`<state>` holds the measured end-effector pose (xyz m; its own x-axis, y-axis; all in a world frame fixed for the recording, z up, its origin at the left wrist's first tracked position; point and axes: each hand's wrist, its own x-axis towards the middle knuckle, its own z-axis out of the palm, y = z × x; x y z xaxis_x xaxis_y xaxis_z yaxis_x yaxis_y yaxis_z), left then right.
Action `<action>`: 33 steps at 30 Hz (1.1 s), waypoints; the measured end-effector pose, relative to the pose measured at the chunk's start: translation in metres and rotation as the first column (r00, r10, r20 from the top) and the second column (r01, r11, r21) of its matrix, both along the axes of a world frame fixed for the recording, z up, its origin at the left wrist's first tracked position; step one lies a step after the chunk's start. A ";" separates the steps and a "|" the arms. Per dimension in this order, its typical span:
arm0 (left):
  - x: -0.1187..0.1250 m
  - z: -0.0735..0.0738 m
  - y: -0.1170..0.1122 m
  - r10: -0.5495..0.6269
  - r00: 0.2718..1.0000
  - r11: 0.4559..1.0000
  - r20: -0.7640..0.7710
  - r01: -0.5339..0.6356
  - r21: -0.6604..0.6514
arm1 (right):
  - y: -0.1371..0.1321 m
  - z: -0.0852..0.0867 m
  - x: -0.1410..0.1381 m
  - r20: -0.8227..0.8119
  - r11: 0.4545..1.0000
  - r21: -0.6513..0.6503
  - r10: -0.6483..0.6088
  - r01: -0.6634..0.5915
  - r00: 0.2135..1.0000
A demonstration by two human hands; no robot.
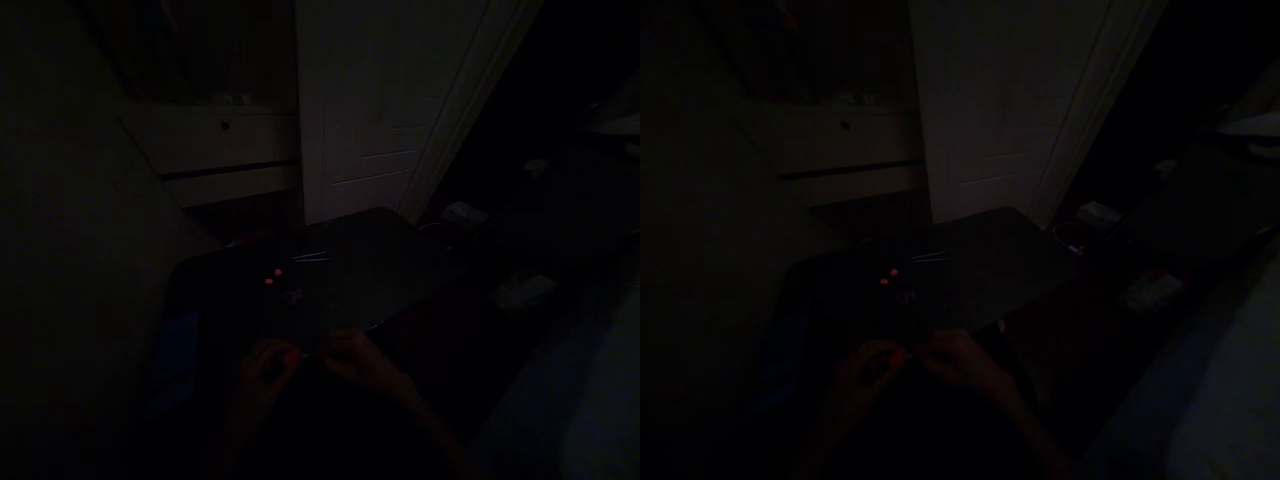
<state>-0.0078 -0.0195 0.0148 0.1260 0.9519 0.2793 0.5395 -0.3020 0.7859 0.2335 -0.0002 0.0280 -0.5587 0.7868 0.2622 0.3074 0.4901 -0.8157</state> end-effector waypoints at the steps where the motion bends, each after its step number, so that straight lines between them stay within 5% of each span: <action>1: 0.001 -0.001 0.000 0.031 0.999 0.999 0.003 -0.031 0.008 | -0.003 -0.003 -0.003 -0.042 0.998 0.006 -0.061 0.061 0.997; 6: 0.002 -0.004 0.001 0.043 0.999 0.999 -0.023 -0.044 -0.025 | -0.014 -0.020 -0.016 -0.073 0.980 -0.004 -0.198 0.198 0.978; 14: -0.005 0.004 0.003 -0.046 0.999 0.993 -0.005 0.045 -0.108 | -0.012 -0.022 -0.018 -0.148 0.985 -0.059 -0.169 0.162 0.975; 29: -0.002 0.004 0.005 -0.036 0.999 0.996 -0.029 0.034 -0.083 | -0.011 -0.016 -0.013 -0.021 0.991 -0.124 -0.046 0.043 0.999; 33: -0.002 0.004 0.004 -0.058 0.998 0.994 -0.015 0.056 -0.091 | -0.008 -0.016 -0.014 -0.043 0.992 -0.076 -0.104 0.101 0.994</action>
<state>-0.0097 -0.0158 0.0189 0.1849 0.9643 0.1899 0.5372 -0.2609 0.8021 0.2199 -0.0087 0.0117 -0.4626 0.8574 0.2254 0.3132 0.3959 -0.8633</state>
